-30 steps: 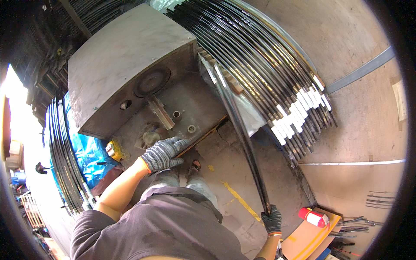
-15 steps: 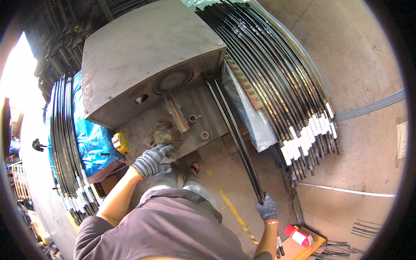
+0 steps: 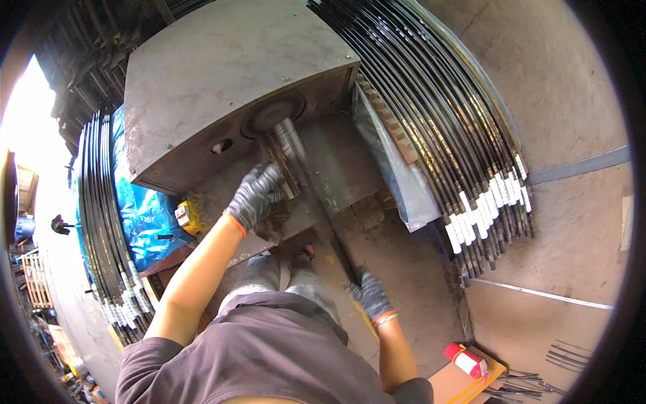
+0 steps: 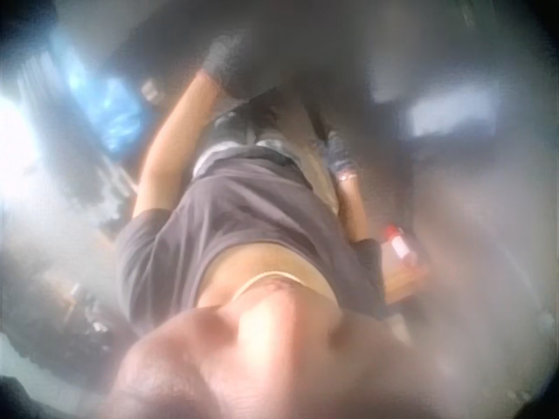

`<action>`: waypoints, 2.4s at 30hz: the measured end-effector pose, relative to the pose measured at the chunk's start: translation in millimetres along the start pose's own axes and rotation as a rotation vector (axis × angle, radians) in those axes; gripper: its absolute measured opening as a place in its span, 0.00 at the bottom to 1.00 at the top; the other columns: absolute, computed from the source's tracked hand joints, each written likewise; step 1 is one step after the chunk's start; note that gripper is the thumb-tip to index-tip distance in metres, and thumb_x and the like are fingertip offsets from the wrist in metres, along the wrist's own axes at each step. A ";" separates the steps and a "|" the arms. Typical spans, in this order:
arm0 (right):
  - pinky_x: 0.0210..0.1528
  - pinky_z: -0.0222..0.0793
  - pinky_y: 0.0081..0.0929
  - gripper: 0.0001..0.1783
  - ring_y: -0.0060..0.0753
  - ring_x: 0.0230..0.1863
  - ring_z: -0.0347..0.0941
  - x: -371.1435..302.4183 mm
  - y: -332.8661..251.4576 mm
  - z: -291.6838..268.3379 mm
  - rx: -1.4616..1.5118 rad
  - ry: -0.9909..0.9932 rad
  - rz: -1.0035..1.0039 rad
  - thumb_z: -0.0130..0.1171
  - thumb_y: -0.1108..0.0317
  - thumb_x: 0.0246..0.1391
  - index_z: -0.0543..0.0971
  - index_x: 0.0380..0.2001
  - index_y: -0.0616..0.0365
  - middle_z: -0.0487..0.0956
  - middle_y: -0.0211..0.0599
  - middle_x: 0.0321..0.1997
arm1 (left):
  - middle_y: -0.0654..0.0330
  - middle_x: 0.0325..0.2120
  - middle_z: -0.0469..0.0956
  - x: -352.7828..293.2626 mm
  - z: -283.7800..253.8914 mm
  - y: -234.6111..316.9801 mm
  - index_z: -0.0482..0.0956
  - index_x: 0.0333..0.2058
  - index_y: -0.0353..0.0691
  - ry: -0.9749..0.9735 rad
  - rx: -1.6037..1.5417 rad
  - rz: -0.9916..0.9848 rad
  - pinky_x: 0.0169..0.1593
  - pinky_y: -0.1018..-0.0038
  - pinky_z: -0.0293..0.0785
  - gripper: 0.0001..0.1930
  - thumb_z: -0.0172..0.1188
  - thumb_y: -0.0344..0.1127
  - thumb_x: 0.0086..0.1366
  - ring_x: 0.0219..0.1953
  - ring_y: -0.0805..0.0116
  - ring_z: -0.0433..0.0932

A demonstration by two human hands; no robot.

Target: The person uses a bench grinder to smooth the ends of long, thin metal rods. They hold the rods with gloved hands, pressing the ends against the spinning grinding wheel, then move the processed rods to a stack on the right side of the machine.

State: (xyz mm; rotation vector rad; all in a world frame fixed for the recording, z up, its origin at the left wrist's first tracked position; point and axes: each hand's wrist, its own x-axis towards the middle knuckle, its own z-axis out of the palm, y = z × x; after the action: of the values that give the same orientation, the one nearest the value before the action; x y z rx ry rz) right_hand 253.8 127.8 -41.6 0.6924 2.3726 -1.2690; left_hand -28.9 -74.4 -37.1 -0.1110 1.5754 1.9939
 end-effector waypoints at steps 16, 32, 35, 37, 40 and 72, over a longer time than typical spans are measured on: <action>0.25 0.65 0.46 0.16 0.54 0.22 0.71 -1.7 -17.6 30.9 -0.518 0.083 -0.041 0.49 0.54 0.54 0.70 0.27 0.58 0.73 0.50 0.18 | 0.63 0.18 0.68 31.4 -13.0 -2.8 0.69 0.29 0.42 0.487 -0.353 -0.299 0.18 0.77 0.67 0.17 0.61 0.49 0.56 0.15 0.72 0.67; 0.19 0.63 0.25 0.14 0.25 0.16 0.68 75.3 -39.1 50.4 0.663 -0.109 0.116 0.49 0.58 0.58 0.72 0.27 0.57 0.73 0.32 0.18 | 0.63 0.15 0.73 62.6 -0.2 -34.0 0.77 0.25 0.39 0.390 0.054 -0.176 0.14 0.75 0.63 0.11 0.67 0.39 0.49 0.12 0.72 0.67; 0.18 0.62 0.23 0.13 0.24 0.16 0.67 112.8 -68.6 52.1 0.795 -0.169 0.147 0.49 0.58 0.57 0.73 0.27 0.56 0.72 0.31 0.17 | 0.63 0.15 0.73 59.8 1.7 -29.1 0.76 0.24 0.39 0.396 0.050 -0.184 0.14 0.74 0.64 0.12 0.67 0.39 0.49 0.12 0.71 0.67; 0.18 0.61 0.23 0.13 0.24 0.15 0.66 129.0 -77.5 50.2 0.823 -0.226 0.135 0.50 0.58 0.57 0.73 0.27 0.56 0.71 0.30 0.17 | 0.63 0.15 0.73 57.0 5.1 -24.0 0.75 0.24 0.39 0.427 0.019 -0.194 0.15 0.74 0.64 0.13 0.68 0.40 0.48 0.12 0.71 0.67; 0.17 0.60 0.22 0.12 0.23 0.15 0.64 141.4 -81.2 48.9 0.789 -0.273 0.108 0.50 0.60 0.56 0.74 0.27 0.57 0.71 0.30 0.16 | 0.61 0.19 0.74 57.9 3.3 -19.3 0.74 0.25 0.40 0.450 0.057 -0.274 0.16 0.72 0.66 0.17 0.70 0.43 0.46 0.16 0.70 0.69; 0.16 0.59 0.20 0.08 0.22 0.14 0.65 161.8 -83.2 63.7 0.630 -0.048 0.031 0.52 0.69 0.54 0.74 0.23 0.60 0.71 0.30 0.15 | 0.58 0.23 0.76 66.8 -2.6 -34.0 0.74 0.32 0.36 0.474 0.040 -0.223 0.19 0.71 0.70 0.19 0.68 0.43 0.48 0.20 0.68 0.74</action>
State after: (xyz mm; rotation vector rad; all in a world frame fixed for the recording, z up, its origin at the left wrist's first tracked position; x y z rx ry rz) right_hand 79.6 74.9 -104.7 0.8499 1.8996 -2.0136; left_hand -67.9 -46.3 -94.6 -0.7575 1.7915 1.8424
